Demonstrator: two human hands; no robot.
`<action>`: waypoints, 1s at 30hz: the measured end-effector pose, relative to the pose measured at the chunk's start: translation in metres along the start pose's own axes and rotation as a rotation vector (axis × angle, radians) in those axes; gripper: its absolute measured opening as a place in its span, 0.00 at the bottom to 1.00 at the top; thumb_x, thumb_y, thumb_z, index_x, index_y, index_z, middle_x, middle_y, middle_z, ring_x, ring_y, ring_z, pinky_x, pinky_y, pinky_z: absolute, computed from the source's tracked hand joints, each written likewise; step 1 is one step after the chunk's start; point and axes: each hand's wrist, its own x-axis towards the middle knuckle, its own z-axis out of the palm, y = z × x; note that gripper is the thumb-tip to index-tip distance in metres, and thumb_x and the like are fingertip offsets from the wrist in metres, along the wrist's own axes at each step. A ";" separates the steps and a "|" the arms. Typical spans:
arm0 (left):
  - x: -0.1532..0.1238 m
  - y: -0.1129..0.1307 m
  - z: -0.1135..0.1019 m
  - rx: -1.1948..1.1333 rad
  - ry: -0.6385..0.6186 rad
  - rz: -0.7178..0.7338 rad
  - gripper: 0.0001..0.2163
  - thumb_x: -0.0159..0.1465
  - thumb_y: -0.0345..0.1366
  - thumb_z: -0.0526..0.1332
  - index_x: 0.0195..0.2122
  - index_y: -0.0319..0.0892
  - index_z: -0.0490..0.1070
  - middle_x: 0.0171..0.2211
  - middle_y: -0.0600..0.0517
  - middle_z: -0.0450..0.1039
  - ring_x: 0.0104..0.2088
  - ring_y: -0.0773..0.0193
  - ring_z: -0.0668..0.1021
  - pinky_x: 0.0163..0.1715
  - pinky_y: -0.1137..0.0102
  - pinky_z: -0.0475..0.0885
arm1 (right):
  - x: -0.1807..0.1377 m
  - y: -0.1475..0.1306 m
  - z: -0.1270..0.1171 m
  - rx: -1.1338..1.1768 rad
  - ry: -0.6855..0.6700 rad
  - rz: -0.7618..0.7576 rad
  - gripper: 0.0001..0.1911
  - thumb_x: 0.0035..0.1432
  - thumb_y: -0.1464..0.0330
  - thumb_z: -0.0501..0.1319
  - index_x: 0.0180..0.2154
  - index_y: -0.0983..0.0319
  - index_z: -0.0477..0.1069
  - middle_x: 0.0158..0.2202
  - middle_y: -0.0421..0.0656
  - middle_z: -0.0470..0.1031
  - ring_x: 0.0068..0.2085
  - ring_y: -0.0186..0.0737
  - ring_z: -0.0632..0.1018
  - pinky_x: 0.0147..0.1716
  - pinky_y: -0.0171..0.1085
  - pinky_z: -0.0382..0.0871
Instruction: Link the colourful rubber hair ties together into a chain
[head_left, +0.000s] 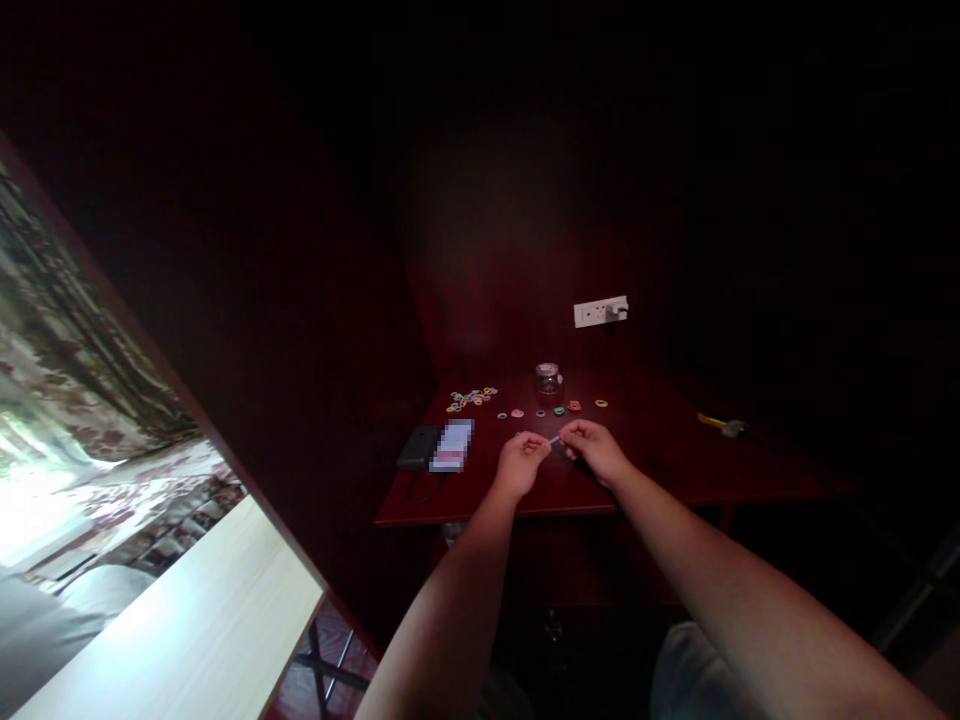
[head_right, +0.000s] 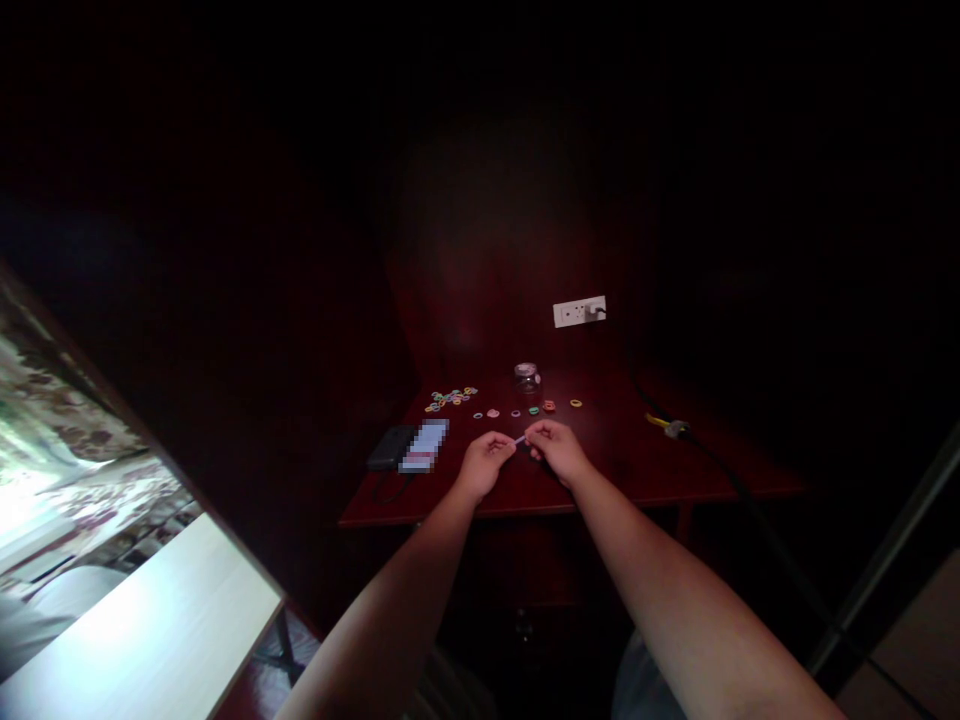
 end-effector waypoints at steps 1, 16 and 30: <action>0.000 0.001 -0.001 -0.007 0.010 -0.004 0.08 0.51 0.38 0.62 0.27 0.37 0.71 0.24 0.51 0.71 0.25 0.69 0.70 0.28 0.73 0.64 | 0.001 0.000 -0.001 0.027 0.030 -0.005 0.12 0.42 0.62 0.64 0.24 0.64 0.67 0.20 0.37 0.69 0.17 0.27 0.65 0.17 0.30 0.56; -0.002 0.003 -0.002 0.021 -0.015 -0.001 0.09 0.52 0.39 0.62 0.29 0.37 0.72 0.25 0.50 0.72 0.26 0.68 0.72 0.30 0.73 0.66 | -0.003 0.002 0.000 -0.203 -0.117 -0.037 0.12 0.44 0.61 0.63 0.27 0.65 0.71 0.19 0.38 0.68 0.20 0.29 0.67 0.21 0.30 0.59; -0.002 0.004 -0.002 0.068 0.026 0.011 0.07 0.53 0.36 0.61 0.27 0.37 0.72 0.25 0.50 0.72 0.27 0.68 0.72 0.30 0.73 0.66 | -0.002 0.002 -0.001 -0.091 -0.054 -0.025 0.11 0.42 0.62 0.64 0.25 0.63 0.68 0.19 0.37 0.69 0.19 0.29 0.67 0.20 0.30 0.58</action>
